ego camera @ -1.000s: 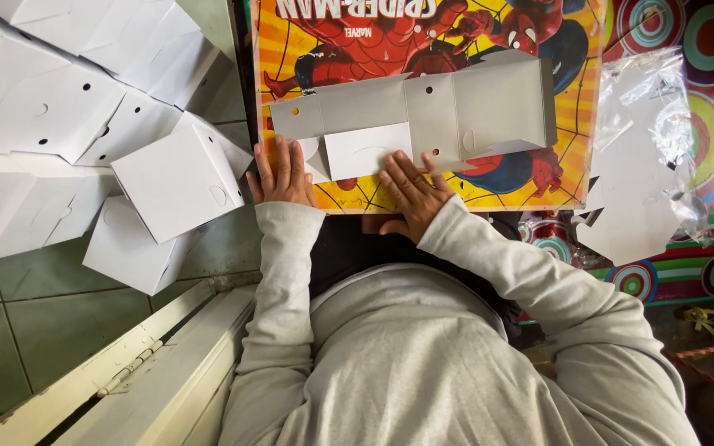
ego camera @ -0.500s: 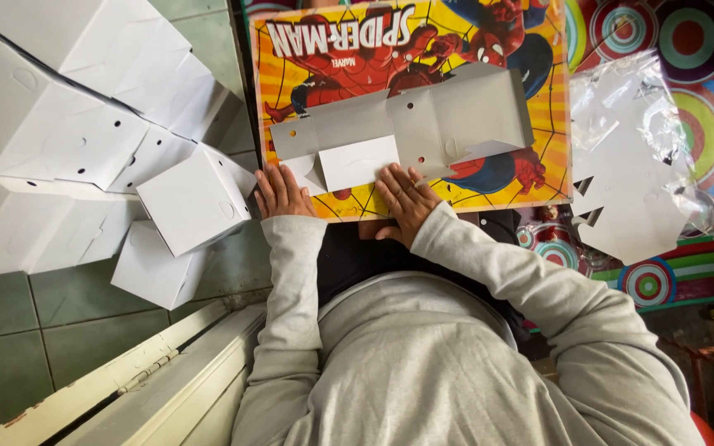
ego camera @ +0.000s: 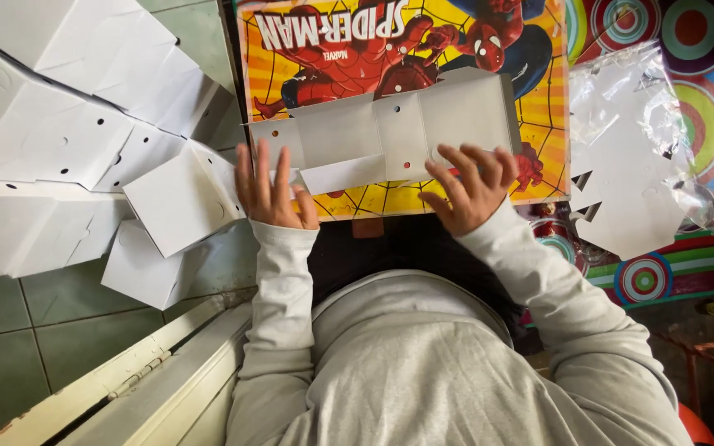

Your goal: The person folds a flat cardboard piece into a small cube-shaped box by hand. They fold the side flaps, tuck the tabs into slots, and close the top flaps to complete the box.

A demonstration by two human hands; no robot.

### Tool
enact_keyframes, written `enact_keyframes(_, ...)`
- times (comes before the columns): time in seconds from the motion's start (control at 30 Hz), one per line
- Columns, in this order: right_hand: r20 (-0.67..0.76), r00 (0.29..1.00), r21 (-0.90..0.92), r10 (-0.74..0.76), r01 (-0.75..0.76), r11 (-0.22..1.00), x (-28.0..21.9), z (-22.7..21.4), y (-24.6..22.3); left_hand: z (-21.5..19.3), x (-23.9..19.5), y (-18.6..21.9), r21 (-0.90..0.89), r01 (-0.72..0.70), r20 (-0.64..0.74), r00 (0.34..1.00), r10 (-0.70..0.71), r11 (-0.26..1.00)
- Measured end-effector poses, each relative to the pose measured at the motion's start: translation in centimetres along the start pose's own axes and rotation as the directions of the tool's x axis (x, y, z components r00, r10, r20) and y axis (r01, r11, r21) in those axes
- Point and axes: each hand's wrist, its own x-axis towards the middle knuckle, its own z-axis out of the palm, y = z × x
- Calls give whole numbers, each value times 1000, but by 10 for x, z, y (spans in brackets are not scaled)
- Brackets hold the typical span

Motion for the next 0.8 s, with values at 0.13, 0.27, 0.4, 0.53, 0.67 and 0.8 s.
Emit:
enact_keyframes(0.13, 127, 992, 68, -3, -6, 998, 22, -10, 2, 27, -3, -7, -7, -135, 120, 984, 135, 991)
enact_keyframes(0.27, 143, 990, 161, -10, -13, 987, 27, 2, 5, 46, -10, -12, -116, -112, 291, 946, 142, 987)
enact_keyframes(0.4, 80, 996, 172, -37, 22, 985, 40, 15, -3, 49, -6, -6, -227, -64, 352, 925, 143, 972)
enact_keyframes(0.53, 76, 995, 162, -69, 56, 985, 56, 21, -18, 54, -1, 2, -212, -58, 351, 927, 132, 976)
enact_keyframes(0.67, 71, 989, 105, -134, 126, 987, 68, 26, -29, 57, -3, 5, -239, -59, 350, 926, 142, 969)
enact_keyframes(0.8, 88, 979, 104, -187, 177, 979, 78, 21, -30, 60, -5, 8, -261, -35, 330, 936, 124, 965)
